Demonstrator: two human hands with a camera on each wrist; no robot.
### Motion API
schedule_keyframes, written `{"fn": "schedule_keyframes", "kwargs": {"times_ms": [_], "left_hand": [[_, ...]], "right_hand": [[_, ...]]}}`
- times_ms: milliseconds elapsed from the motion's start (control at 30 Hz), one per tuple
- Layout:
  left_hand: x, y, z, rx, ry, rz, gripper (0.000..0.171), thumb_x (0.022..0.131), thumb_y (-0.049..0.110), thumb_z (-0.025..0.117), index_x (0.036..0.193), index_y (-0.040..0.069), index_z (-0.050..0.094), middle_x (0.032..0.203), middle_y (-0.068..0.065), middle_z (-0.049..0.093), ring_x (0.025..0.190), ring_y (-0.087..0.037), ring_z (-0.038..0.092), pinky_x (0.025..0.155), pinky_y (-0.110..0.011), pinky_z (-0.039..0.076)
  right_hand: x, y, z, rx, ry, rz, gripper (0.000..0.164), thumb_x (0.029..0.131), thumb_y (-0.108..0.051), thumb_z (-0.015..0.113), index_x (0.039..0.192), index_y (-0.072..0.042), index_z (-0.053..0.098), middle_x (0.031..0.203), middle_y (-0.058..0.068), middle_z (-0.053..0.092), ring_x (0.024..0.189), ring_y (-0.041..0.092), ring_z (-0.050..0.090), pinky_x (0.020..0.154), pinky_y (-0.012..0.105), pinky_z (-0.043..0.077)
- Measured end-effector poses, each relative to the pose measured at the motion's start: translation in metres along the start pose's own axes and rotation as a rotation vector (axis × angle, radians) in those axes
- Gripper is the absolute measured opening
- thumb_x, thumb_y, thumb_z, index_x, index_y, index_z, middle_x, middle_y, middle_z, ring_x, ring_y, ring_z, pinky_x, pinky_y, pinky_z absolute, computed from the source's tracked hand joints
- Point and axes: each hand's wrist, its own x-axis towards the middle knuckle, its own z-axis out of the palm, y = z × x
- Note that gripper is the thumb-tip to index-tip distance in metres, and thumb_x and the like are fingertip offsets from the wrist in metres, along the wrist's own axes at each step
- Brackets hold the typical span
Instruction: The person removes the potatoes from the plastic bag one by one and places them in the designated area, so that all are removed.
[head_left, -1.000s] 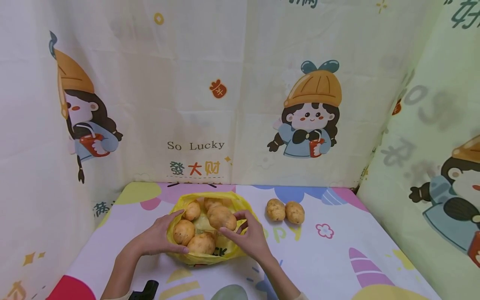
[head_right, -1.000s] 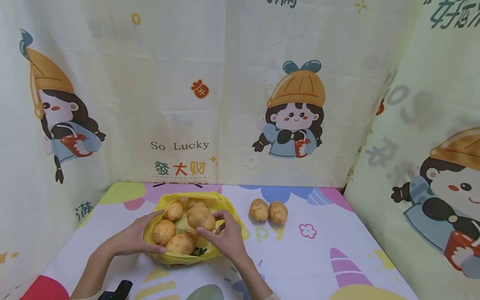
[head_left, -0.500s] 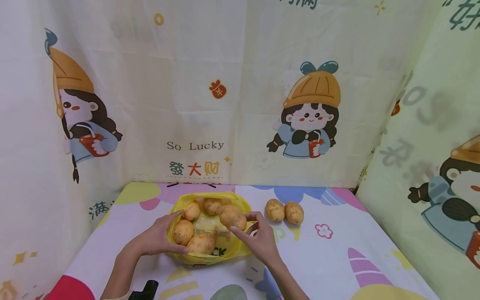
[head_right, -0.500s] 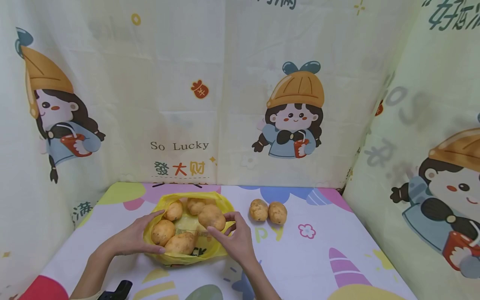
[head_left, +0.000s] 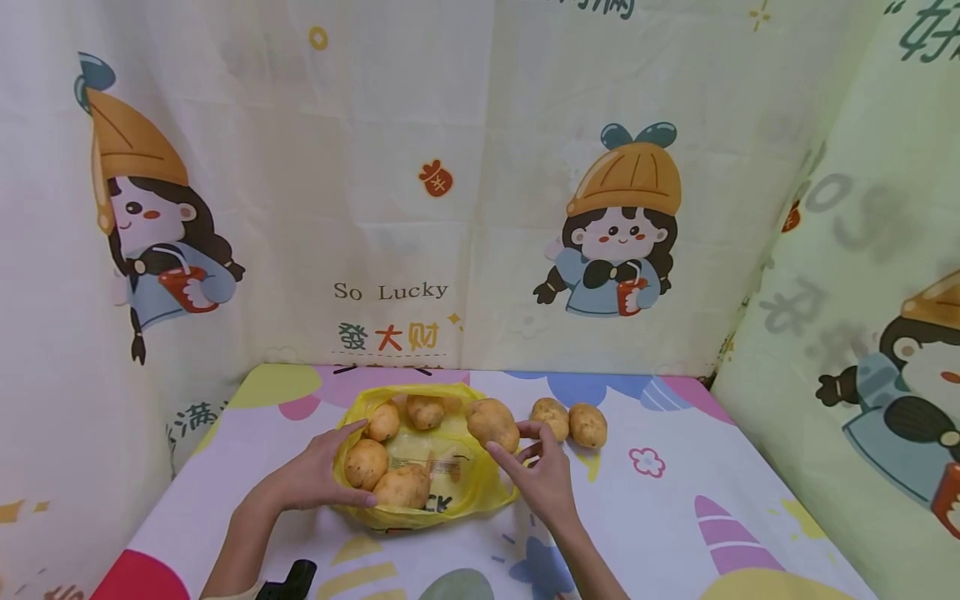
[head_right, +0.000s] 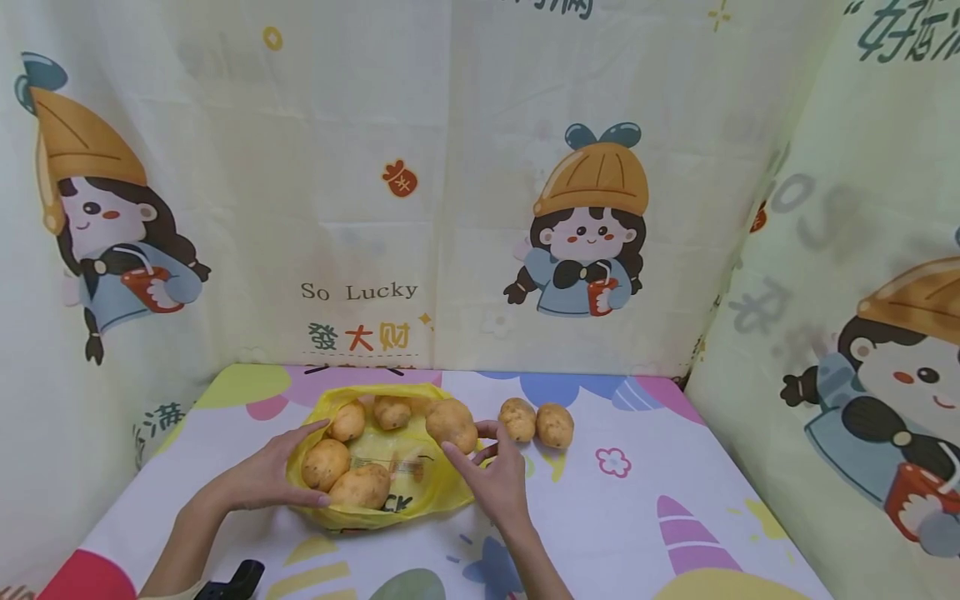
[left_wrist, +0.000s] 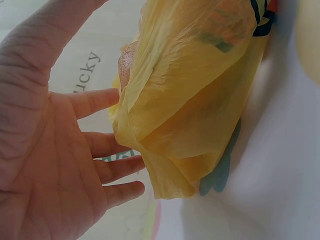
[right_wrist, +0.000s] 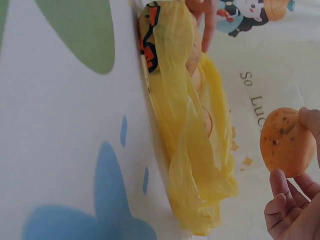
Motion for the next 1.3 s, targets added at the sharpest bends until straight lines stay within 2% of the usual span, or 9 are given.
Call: {"fn": "schedule_keyframes", "kwargs": {"times_ms": [200, 367, 567, 800, 1100, 1300], "left_hand": [[0.0, -0.001, 0.0, 0.007, 0.015, 0.021, 0.115, 0.07, 0.053, 0.09, 0.155, -0.002, 0.035, 0.152, -0.026, 0.043, 0.14, -0.054, 0.035, 0.106, -0.073, 0.035], [0.0, -0.003, 0.001, 0.0, 0.017, 0.019, 0.115, 0.07, 0.054, 0.09, 0.155, -0.001, 0.035, 0.152, -0.026, 0.043, 0.14, -0.053, 0.035, 0.105, -0.073, 0.035], [0.0, -0.002, 0.001, 0.002, 0.015, 0.015, 0.115, 0.071, 0.054, 0.09, 0.156, -0.001, 0.034, 0.152, -0.027, 0.043, 0.14, -0.054, 0.035, 0.105, -0.073, 0.035], [0.0, -0.001, 0.001, 0.004, 0.015, 0.015, 0.115, 0.07, 0.054, 0.09, 0.156, -0.001, 0.034, 0.152, -0.027, 0.043, 0.139, -0.054, 0.035, 0.105, -0.073, 0.036], [0.0, -0.002, 0.001, 0.004, 0.017, 0.018, 0.115, 0.071, 0.054, 0.09, 0.156, -0.001, 0.034, 0.153, -0.027, 0.043, 0.14, -0.054, 0.034, 0.105, -0.074, 0.034], [0.002, -0.004, 0.002, 0.006, 0.021, 0.027, 0.116, 0.07, 0.055, 0.089, 0.156, 0.0, 0.034, 0.152, -0.025, 0.043, 0.14, -0.054, 0.034, 0.105, -0.073, 0.035]], "right_hand": [[0.005, 0.005, -0.007, -0.011, 0.059, 0.01, 0.055, 0.079, -0.04, 0.089, 0.118, -0.012, 0.062, 0.11, 0.002, 0.067, 0.077, 0.016, 0.057, 0.065, 0.023, 0.048], [0.007, 0.011, -0.014, -0.006, 0.09, 0.053, 0.057, 0.079, -0.041, 0.088, 0.12, -0.011, 0.061, 0.111, 0.003, 0.064, 0.08, 0.019, 0.056, 0.068, 0.022, 0.049], [0.01, 0.017, -0.023, -0.001, 0.128, 0.088, 0.059, 0.082, -0.042, 0.087, 0.122, -0.009, 0.059, 0.105, 0.007, 0.063, 0.08, 0.018, 0.056, 0.065, 0.02, 0.049], [0.013, 0.024, -0.036, 0.004, 0.191, 0.062, 0.056, 0.081, -0.036, 0.089, 0.119, -0.006, 0.061, 0.112, 0.011, 0.066, 0.079, 0.018, 0.057, 0.062, 0.017, 0.047], [0.019, 0.033, -0.045, -0.042, 0.277, 0.039, 0.058, 0.078, -0.036, 0.091, 0.118, -0.007, 0.06, 0.096, 0.012, 0.064, 0.074, 0.016, 0.056, 0.057, 0.018, 0.046], [0.022, 0.041, -0.051, -0.094, 0.34, 0.008, 0.061, 0.076, -0.036, 0.092, 0.118, -0.005, 0.06, 0.1, 0.01, 0.065, 0.073, 0.015, 0.058, 0.06, 0.017, 0.047]]}}
